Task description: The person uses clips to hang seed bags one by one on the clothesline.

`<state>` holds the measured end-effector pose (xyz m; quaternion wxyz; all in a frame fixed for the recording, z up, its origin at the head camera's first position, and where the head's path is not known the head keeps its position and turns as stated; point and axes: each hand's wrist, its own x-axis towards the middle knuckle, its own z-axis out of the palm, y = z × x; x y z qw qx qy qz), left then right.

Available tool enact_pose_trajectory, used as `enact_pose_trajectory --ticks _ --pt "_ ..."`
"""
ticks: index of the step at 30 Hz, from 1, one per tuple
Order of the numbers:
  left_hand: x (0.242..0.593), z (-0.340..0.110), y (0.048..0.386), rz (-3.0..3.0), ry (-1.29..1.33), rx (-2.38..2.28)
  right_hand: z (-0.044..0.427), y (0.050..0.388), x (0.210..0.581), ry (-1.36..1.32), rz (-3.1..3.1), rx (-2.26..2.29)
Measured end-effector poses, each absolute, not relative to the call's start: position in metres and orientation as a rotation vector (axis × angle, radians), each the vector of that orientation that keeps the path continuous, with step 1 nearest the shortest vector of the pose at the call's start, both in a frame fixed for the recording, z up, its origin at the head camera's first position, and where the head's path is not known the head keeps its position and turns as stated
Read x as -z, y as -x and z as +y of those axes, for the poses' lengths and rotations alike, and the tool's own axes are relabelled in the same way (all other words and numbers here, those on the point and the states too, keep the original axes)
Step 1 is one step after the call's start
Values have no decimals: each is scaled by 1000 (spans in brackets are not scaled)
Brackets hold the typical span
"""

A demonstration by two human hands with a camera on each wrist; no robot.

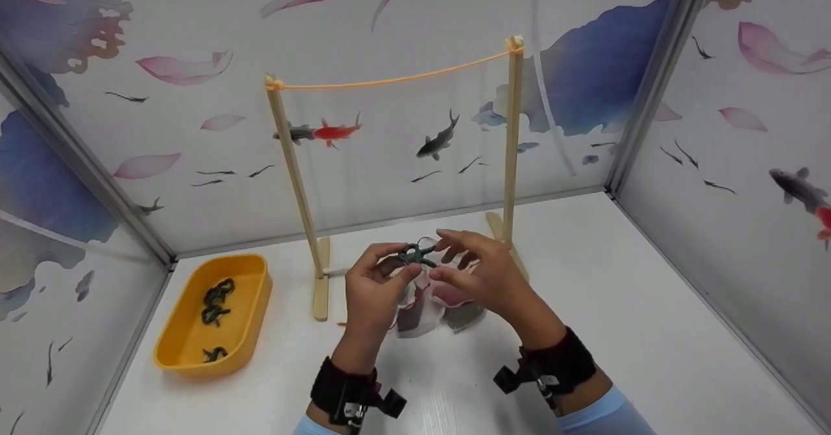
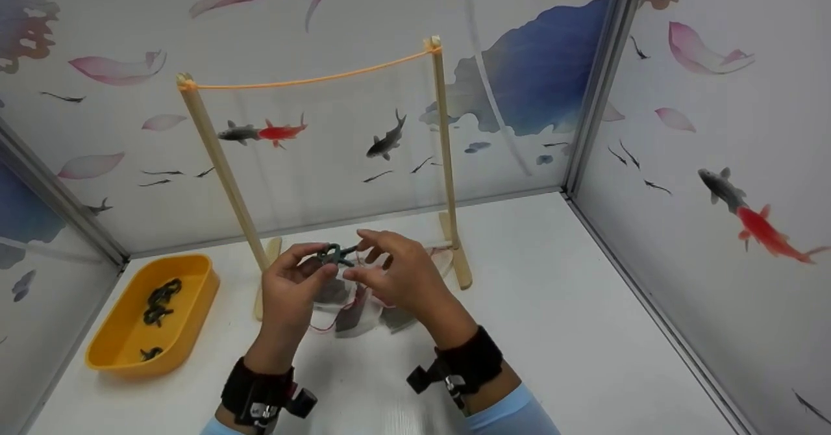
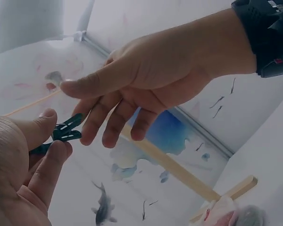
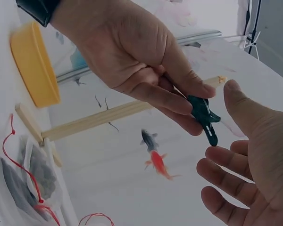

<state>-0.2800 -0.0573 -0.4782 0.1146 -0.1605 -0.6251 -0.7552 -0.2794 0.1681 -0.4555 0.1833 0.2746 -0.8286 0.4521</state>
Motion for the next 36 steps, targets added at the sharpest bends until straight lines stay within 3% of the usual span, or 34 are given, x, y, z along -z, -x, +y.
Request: enact_pose_trajectory --ticks 14,25,36 --pt "485 -56 276 -1875 481 2279 166 281 457 -712 -2276 -1409" --pt "539 -78 303 -2790 265 1094 179 292 461 -497 -2253 -1338" --pt "570 -71 306 -2815 392 429 183 299 468 -498 -2260 -1387"
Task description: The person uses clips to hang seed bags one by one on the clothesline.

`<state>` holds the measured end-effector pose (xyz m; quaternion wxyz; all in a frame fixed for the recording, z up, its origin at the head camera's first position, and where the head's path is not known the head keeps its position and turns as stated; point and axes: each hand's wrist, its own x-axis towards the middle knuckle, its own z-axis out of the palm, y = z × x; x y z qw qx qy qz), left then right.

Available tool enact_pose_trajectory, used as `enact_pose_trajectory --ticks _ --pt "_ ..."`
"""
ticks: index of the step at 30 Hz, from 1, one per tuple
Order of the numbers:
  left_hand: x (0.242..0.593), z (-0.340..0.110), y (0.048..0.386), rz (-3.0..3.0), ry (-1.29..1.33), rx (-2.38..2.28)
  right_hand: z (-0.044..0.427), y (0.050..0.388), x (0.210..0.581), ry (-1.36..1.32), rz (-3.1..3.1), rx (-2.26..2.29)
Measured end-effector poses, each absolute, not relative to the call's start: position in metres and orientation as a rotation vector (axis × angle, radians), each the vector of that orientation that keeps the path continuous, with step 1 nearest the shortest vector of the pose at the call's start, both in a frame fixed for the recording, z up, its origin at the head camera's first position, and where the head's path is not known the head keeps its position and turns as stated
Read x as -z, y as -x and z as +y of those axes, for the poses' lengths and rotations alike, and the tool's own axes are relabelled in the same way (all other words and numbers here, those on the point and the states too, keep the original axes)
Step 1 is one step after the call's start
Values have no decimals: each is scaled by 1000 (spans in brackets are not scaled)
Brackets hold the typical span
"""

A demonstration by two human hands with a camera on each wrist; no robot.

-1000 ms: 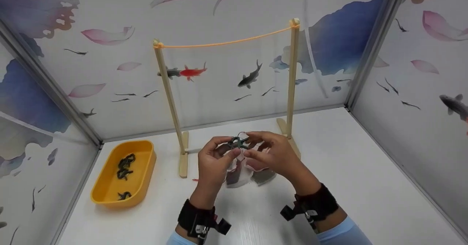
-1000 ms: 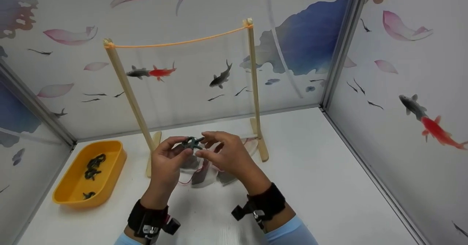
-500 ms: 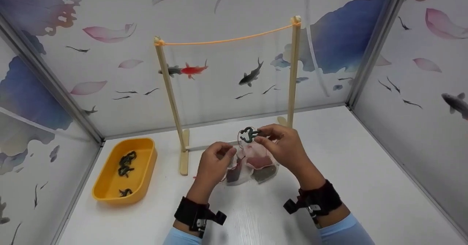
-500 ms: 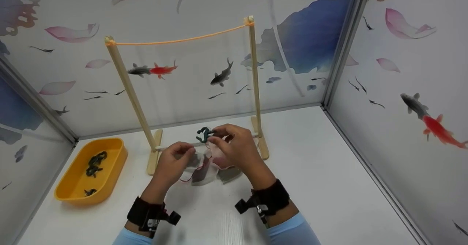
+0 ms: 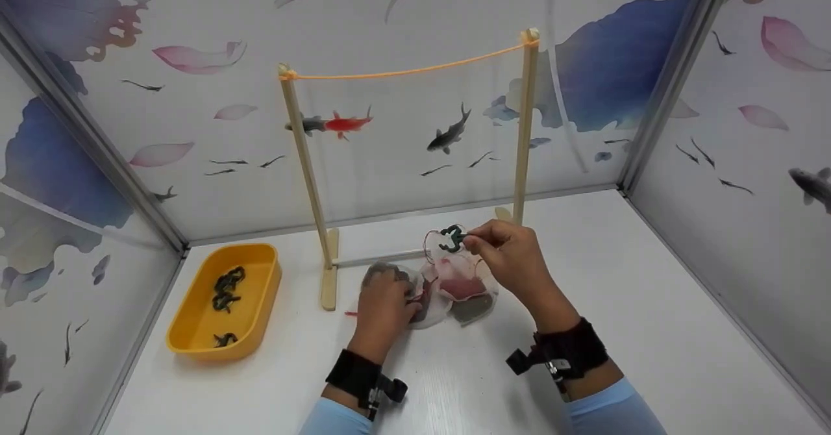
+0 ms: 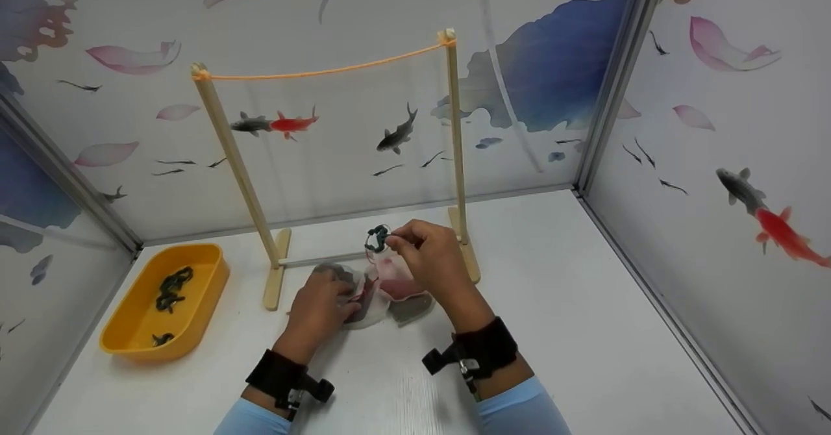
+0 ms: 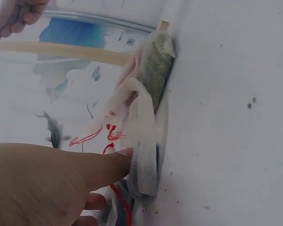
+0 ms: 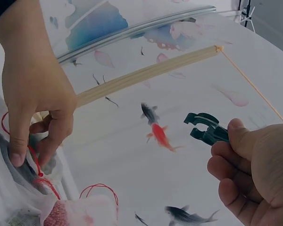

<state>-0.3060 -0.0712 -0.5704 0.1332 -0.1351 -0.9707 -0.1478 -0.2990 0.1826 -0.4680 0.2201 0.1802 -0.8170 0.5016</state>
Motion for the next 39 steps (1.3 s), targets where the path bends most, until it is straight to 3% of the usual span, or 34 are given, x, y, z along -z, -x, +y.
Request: enact_pose_trajectory --ticks 8,19,31,39 --pt "566 -74 310 -2641 367 387 182 302 467 -481 -2251 -1421" --pt "499 -112 331 -2566 169 690 180 318 446 -449 -2242 -1425" --pt "372 -140 355 -2464 212 541 153 366 332 -718 -2175 -1094" --pt "315 -149 375 -2278 224 576 114 393 258 -766 -2148 -998"
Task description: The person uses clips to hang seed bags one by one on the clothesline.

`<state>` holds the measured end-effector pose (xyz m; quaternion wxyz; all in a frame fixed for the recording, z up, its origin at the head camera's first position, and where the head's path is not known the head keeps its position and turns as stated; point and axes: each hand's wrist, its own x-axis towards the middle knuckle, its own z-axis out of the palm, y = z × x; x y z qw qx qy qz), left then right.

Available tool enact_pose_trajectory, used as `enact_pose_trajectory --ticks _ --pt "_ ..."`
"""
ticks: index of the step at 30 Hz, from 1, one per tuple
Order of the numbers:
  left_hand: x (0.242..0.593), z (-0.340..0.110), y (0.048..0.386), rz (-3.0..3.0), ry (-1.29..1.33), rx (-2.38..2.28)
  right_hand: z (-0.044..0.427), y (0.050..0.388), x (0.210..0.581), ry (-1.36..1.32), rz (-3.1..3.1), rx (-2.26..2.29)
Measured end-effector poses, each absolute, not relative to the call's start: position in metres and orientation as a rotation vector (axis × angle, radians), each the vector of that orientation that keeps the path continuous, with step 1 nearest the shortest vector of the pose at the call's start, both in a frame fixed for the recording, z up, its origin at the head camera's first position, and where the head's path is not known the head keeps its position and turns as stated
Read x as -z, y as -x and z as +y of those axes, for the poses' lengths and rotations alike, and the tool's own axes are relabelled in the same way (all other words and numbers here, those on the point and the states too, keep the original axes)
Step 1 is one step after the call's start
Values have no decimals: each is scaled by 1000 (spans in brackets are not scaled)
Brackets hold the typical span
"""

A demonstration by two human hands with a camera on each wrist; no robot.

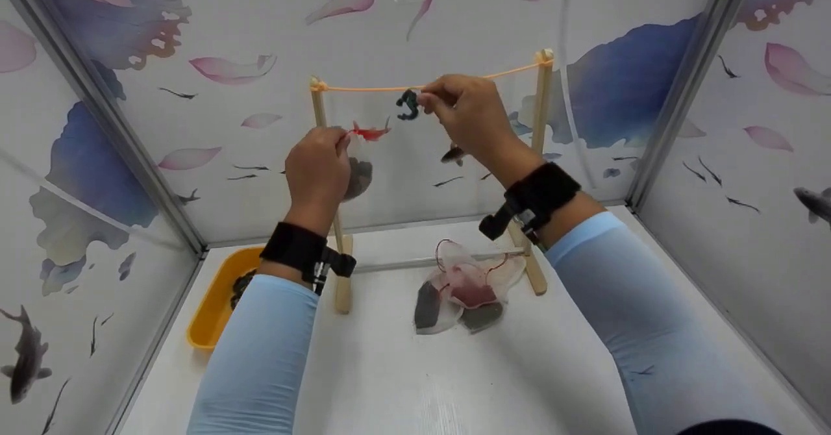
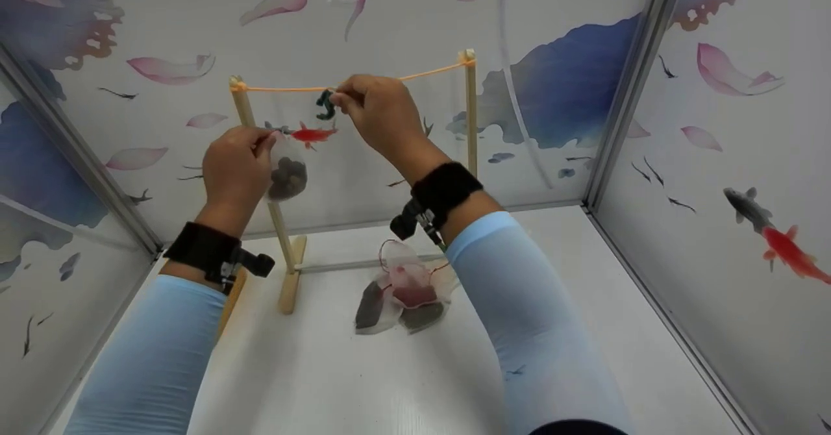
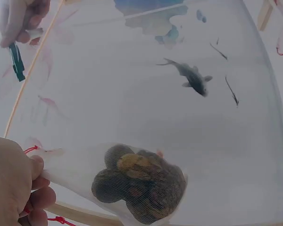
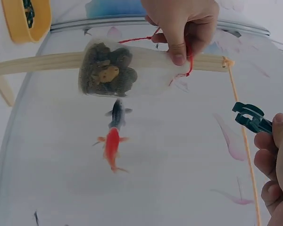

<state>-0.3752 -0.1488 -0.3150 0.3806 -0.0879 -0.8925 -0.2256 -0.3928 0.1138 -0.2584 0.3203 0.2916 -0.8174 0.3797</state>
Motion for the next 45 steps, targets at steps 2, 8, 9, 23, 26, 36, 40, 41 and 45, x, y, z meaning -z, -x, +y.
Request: enact_pose_trajectory --ticks 2,8,9,23,26,36,40,41,45 --pt "306 -148 380 -2237 223 600 106 398 245 -764 -2137 -972" --pt "292 -141 389 -2153 213 661 88 413 225 -716 -2231 -898" --pt "290 -139 389 -2141 215 671 85 415 224 -716 -2251 -907" --pt "286 -129 392 -2093 229 767 59 418 222 -820 -2405 -979" --pt "289 -129 390 -2093 232 786 60 416 224 -825 -2475 -983" --pt "306 -131 387 -2117 251 832 64 410 232 -846 -2708 -972" --pt "317 -131 385 -2138 260 848 67 405 243 -870 -2676 -1000" --pt "319 -131 384 -2143 262 849 68 403 246 -876 -2659 -1005" --pt "328 -131 378 -2166 255 856 78 394 259 -898 -2538 -1031"
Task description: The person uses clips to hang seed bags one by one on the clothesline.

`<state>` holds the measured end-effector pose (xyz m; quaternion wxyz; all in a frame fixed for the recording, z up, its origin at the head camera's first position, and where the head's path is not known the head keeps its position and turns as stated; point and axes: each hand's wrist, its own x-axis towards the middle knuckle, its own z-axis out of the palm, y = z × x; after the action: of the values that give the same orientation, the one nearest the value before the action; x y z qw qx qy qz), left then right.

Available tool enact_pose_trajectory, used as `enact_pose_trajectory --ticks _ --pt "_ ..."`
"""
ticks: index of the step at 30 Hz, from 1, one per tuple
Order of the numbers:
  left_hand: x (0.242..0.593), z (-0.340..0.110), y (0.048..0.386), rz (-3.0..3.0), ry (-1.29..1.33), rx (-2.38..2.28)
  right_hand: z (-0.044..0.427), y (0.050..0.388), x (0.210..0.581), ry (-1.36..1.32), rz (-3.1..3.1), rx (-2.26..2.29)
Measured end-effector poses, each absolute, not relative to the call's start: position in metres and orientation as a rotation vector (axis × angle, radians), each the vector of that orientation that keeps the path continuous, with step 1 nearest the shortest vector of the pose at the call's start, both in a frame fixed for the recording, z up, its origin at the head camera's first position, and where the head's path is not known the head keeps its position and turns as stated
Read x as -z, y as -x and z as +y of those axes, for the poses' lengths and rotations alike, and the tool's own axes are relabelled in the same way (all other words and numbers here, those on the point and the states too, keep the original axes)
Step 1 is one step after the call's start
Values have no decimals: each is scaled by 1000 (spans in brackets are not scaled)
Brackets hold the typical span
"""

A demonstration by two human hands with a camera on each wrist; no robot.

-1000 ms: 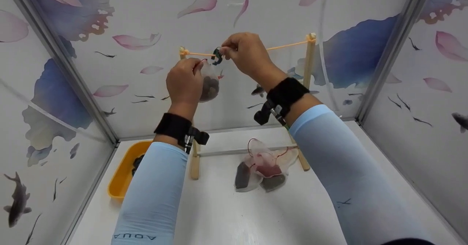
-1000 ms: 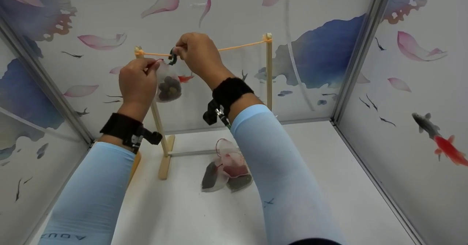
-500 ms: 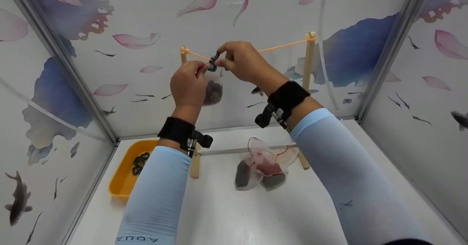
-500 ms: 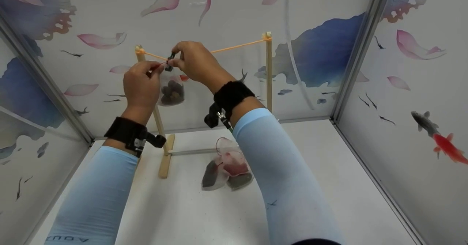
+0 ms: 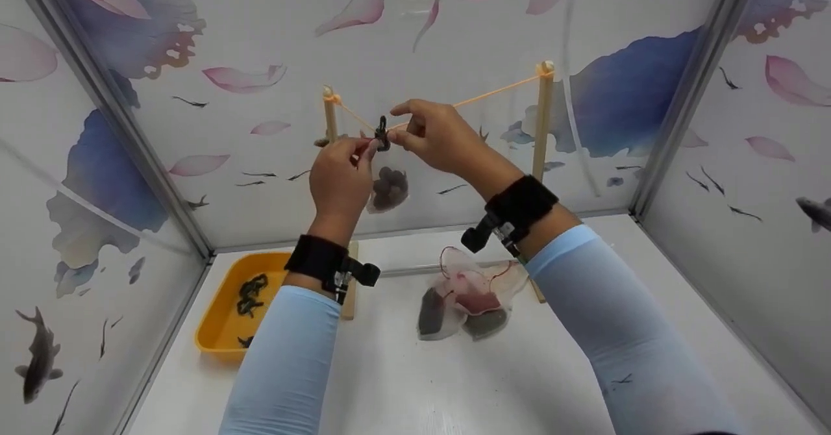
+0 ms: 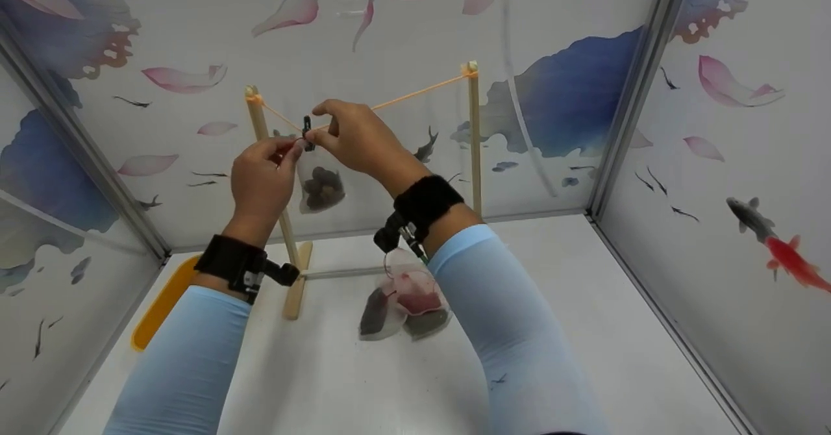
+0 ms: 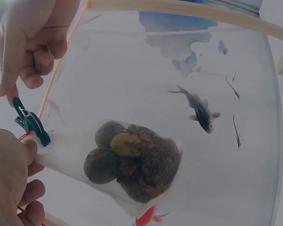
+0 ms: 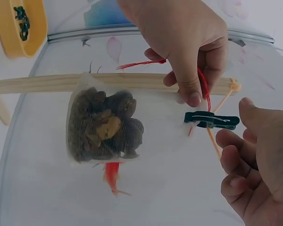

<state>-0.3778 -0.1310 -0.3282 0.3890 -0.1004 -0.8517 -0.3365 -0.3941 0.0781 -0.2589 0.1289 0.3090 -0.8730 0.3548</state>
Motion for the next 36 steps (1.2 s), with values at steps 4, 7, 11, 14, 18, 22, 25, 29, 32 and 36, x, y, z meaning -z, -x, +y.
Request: enact_pose_trajectory --ticks 4,7,11,14,18,22,25,29,32,36 --pt "343 -135 369 -2161 223 876 96 385 278 -857 -2398 -1042" --pt "360 -143 359 -2110 187 902 114 375 295 -802 -2284 -1066" --pt "386 -163 344 -2040 116 963 143 361 325 -729 -2161 -1060" --pt "406 -184 334 -2065 31 1013 167 352 354 -650 -2145 -1024" --pt "433 -215 327 -2224 -147 1029 199 345 399 -499 -2219 -1007" --pt "459 -250 327 -2453 -339 1019 230 343 448 -326 -2391 -984" --pt "476 -280 328 -2614 -467 1012 255 340 482 -203 -2547 -938" --pt "496 -318 324 -2775 -565 959 283 334 515 -70 -2723 -898" --pt "508 -337 316 -2837 -567 977 294 334 531 -46 -2826 -885" --pt "519 -350 308 -2877 -564 1083 297 338 548 -20 -2947 -901"
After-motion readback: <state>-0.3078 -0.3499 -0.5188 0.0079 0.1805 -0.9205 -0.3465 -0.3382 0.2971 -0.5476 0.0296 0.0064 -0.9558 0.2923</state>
